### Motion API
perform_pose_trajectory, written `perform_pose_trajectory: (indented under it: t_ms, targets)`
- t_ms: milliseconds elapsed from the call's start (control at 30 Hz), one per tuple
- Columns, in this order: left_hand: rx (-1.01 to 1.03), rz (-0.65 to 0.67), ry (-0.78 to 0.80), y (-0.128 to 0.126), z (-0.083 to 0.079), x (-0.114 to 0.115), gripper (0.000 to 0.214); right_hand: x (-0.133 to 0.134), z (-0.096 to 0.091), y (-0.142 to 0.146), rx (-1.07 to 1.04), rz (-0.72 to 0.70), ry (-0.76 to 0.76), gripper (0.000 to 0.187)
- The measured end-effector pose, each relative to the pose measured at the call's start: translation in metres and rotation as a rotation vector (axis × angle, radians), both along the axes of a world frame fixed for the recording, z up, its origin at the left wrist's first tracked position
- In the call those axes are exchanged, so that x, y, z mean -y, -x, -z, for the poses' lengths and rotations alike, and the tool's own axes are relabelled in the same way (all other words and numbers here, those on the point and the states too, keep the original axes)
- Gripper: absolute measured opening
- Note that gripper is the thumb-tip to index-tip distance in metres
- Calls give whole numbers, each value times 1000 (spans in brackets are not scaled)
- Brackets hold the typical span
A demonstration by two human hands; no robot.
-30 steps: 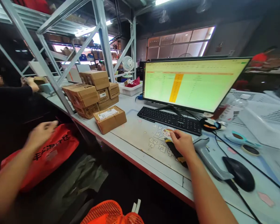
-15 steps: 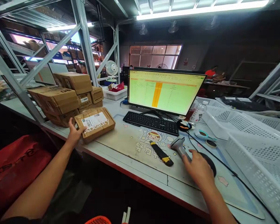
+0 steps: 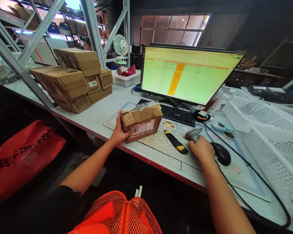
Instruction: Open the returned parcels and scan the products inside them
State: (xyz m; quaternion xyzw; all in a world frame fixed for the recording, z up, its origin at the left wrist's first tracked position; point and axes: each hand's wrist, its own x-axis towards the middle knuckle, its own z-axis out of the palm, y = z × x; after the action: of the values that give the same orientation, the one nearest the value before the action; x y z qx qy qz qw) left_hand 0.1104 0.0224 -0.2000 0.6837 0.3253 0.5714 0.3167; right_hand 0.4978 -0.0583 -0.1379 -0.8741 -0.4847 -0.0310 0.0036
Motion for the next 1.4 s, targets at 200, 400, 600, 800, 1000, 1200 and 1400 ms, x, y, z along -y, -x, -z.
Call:
perform_pose_trajectory:
  t_ms: [200,400,600,800,1000,1200,1400]
  targets:
    - [-29,206,93,-2,18,-1,142,74,-22,28,-48,-490,-147,46]
    - [-24,241,139,4,22,0,147,118,-34,84,-141,-1056,-263,53]
    - [-34,229,175,2,15,4,145,100,-35,98,-140,-1103,-221,42]
    - [-44,185,177,2,19,5,142,76,-24,67,-208,-860,-198,39]
    - [-99,99,149,0,21,6,129,26,-5,-1,-81,-283,-141,54]
    - [-128,15,132,-2,19,9,121,16,7,-22,-2,-78,-46,54]
    - [-108,17,101,-3,22,7,120,-15,-32,-8,42,-78,-102,56]
